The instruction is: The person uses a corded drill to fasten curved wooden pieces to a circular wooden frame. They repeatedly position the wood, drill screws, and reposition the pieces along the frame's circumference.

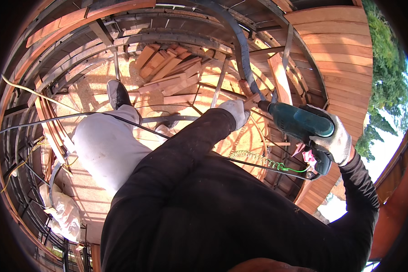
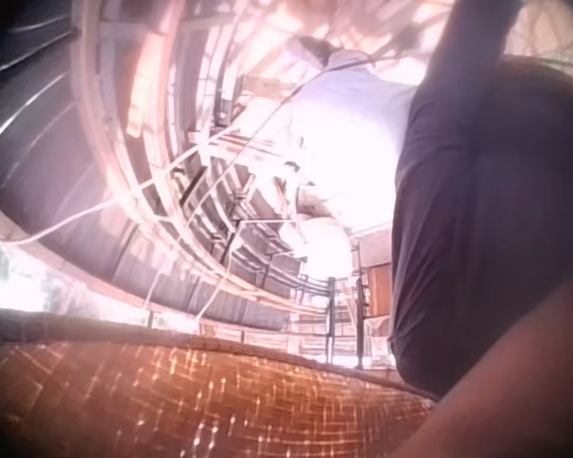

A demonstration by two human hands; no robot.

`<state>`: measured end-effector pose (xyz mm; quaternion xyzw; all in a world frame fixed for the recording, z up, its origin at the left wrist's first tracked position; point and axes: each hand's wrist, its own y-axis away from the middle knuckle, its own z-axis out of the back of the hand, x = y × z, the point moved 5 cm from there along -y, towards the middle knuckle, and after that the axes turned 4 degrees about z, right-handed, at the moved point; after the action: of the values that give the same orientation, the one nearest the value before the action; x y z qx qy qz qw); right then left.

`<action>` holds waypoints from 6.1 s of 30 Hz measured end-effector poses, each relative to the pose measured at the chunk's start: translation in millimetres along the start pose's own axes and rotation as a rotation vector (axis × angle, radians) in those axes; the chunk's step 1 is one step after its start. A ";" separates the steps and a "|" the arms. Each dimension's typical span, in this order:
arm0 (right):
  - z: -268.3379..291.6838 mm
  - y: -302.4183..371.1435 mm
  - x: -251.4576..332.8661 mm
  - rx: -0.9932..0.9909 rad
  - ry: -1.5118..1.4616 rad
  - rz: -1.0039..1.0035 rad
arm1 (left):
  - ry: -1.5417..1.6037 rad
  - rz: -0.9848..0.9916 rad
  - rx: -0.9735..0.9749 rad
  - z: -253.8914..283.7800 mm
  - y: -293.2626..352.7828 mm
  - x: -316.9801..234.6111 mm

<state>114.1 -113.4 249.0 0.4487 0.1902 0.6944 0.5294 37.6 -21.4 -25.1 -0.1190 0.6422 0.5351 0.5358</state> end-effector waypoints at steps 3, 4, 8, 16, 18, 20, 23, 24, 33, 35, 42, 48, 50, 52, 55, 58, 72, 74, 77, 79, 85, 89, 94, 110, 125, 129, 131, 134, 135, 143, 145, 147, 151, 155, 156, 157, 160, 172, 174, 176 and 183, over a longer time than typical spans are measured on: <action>-4.8 -1.5 1.9 -0.067 -0.178 -0.070 | -0.048 -0.061 -0.080 15.0 -14.4 2.6; -8.5 2.7 -0.8 -0.088 -0.181 -0.049 | -0.057 -0.050 -0.082 14.6 -11.0 2.0; -26.6 31.1 -23.1 -0.166 -0.234 0.017 | -0.104 -0.012 -0.087 3.9 -1.8 -0.5; -41.3 45.4 -39.9 -0.164 -0.364 0.116 | -0.168 -0.026 -0.166 2.3 5.1 -5.2; -49.6 51.5 -46.5 -0.160 -0.467 0.109 | -0.192 -0.056 -0.226 -2.6 4.8 -2.1; -62.8 56.8 -56.1 -0.233 -0.513 0.166 | -0.216 -0.069 -0.276 -0.3 2.7 -1.0; -82.1 65.7 -69.1 -0.302 -0.418 0.282 | -0.251 -0.051 -0.277 1.8 7.4 -4.2; -92.1 68.9 -79.1 -0.366 -0.445 0.328 | -0.270 -0.038 -0.248 1.0 12.2 -8.0; -182.6 84.7 -111.5 -0.672 -1.151 0.212 | -0.456 -0.085 -0.299 6.7 22.4 -20.9; -194.9 87.5 -102.8 -0.633 -1.309 0.194 | -0.509 -0.095 -0.294 7.8 20.0 -21.6; -228.9 74.7 -112.5 -0.614 -1.477 0.343 | -0.719 -0.121 -0.226 17.0 18.7 -34.0; -266.6 63.4 -101.4 -0.814 -1.416 0.495 | -0.880 -0.332 -0.225 59.2 31.8 -46.0; -280.9 60.9 -92.8 -0.918 -1.617 0.532 | -0.997 -0.320 -0.196 83.8 31.1 -53.7; -294.3 52.8 -85.6 -0.989 -1.635 0.510 | -1.132 -0.312 -0.211 113.0 29.9 -61.9; -302.2 33.3 -73.7 -1.039 -1.648 0.454 | -1.331 -0.391 -0.218 151.3 17.6 -57.7; -309.5 7.6 -60.9 -1.123 -1.693 0.414 | -1.519 -0.619 -0.210 159.2 -9.9 -46.6; -341.3 -33.2 14.8 -1.450 -1.773 0.283 | -1.616 -1.137 -0.049 147.6 -58.0 -33.2; -347.1 -36.7 25.1 -1.446 -1.776 0.171 | -1.564 -1.199 -0.101 148.7 -57.5 -34.8; -348.0 -41.7 42.2 -1.544 -1.750 0.108 | -1.473 -1.372 -0.204 155.6 -65.8 -29.8; -348.9 -45.1 51.0 -1.541 -1.758 0.150 | -1.493 -1.428 -0.204 155.6 -70.8 -27.9; -386.2 -65.8 49.2 -1.632 -1.690 0.173 | -1.707 -1.389 -0.068 153.9 -84.1 -18.3; -356.1 -64.5 67.8 -1.511 -1.734 0.271 | -1.568 -1.407 0.008 154.9 -80.3 -27.1; -346.1 -74.8 72.4 -1.657 -1.151 0.071 | -1.662 -1.294 0.025 140.6 -80.2 -39.8; -343.2 -115.9 93.9 -1.627 -0.815 -0.144 | -1.718 -1.216 0.026 136.1 -87.6 -34.6; -342.8 -133.1 99.9 -1.671 -0.721 -0.162 | -1.690 -1.327 -0.039 136.2 -85.4 -34.2; -341.2 -134.4 103.8 -1.709 -0.651 -0.178 | -1.681 -1.349 -0.049 136.3 -86.1 -34.5; -339.8 -136.3 102.6 -1.689 -0.706 -0.183 | -1.680 -1.344 -0.035 136.3 -83.0 -35.9; -337.1 -134.5 104.1 -1.663 -0.665 -0.230 | -1.658 -1.332 -0.020 136.1 -81.9 -37.1; -335.9 -134.1 104.8 -1.668 -0.639 -0.229 | -1.651 -1.331 -0.019 136.1 -82.7 -36.4; -331.6 -134.7 108.7 -1.729 -0.486 -0.206 | -1.641 -1.324 -0.007 137.1 -81.8 -36.3; -332.6 -137.5 107.9 -1.707 -0.550 -0.235 | -1.660 -1.312 -0.020 136.7 -79.2 -37.1; -333.9 -139.3 106.2 -1.704 -0.588 -0.241 | -1.662 -1.318 -0.025 137.4 -78.4 -37.3; -331.1 -138.9 107.2 -1.705 -0.582 -0.248 | -1.654 -1.293 -0.015 138.6 -74.0 -39.0; -327.3 -140.7 108.6 -1.688 -0.491 -0.269 | -1.671 -1.301 -0.027 139.1 -76.4 -37.4; -327.2 -141.5 109.0 -1.707 -0.460 -0.267 | -1.674 -1.307 -0.029 139.0 -78.5 -37.1; -327.7 -143.4 109.2 -1.727 -0.428 -0.265 | -1.676 -1.314 -0.032 139.2 -79.9 -36.6; -337.7 -154.2 106.0 -1.766 -0.439 -0.262 | -1.695 -1.319 -0.077 136.3 -81.4 -34.3; -357.2 -169.6 99.1 -1.679 -0.641 -0.278 | -1.567 -1.349 -0.036 136.9 -83.5 -29.3; -359.1 -170.3 96.5 -1.669 -0.720 -0.248 | -1.566 -1.317 0.011 134.9 -83.1 -32.7; -356.9 -167.0 97.9 -1.680 -0.757 -0.234 | -1.613 -1.316 -0.022 135.6 -79.6 -33.1; -348.8 -162.4 97.8 -1.709 -0.738 -0.194 | -1.666 -1.325 -0.035 140.0 -84.8 -30.8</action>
<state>-85.4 108.4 -13.0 0.0813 -0.5283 0.3651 0.7622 190.0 45.9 -26.9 -0.0487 -0.1279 0.0585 0.9889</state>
